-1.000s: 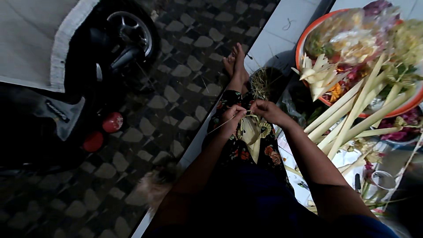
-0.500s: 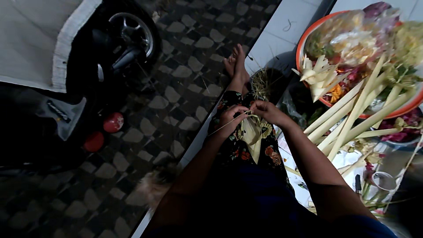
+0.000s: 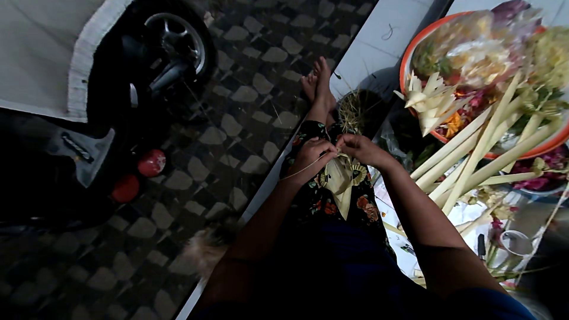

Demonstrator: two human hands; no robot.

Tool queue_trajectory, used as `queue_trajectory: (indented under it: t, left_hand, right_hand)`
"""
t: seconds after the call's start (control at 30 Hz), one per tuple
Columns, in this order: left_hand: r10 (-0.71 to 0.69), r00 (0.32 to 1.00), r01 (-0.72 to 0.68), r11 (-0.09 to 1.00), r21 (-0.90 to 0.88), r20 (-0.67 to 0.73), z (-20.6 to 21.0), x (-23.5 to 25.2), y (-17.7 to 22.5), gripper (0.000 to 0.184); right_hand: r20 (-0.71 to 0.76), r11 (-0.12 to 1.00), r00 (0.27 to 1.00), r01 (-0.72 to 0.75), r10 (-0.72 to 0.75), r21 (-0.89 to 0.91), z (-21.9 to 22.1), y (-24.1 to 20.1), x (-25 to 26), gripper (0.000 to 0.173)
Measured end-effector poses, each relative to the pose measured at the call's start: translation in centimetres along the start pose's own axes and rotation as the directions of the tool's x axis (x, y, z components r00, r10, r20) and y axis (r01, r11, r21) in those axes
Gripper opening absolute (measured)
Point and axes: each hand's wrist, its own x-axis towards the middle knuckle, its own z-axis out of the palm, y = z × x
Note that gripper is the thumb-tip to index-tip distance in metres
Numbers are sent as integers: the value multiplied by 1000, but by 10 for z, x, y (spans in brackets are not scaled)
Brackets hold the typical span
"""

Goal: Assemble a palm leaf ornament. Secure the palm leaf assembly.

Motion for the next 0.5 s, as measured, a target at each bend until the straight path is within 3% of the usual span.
queue_trajectory:
  t: [0.1,0.27,0.5]
  left_hand:
    - [-60,997,56,996,-65,-56,4,-2,-1,12]
    - [-86,989,86,996,-3,-118,7,-4,1,14]
    - [-110,988,110,994,-5,-105,5,-2,7,16]
  right_hand:
    - [-7,1000,1000,17,-17,-7,0,2,0,17]
    - [-7,999,999,34,-34,-40,1,7,-1,17]
    - [-79,993,996,23,-33,-118,2,13,-2,18]
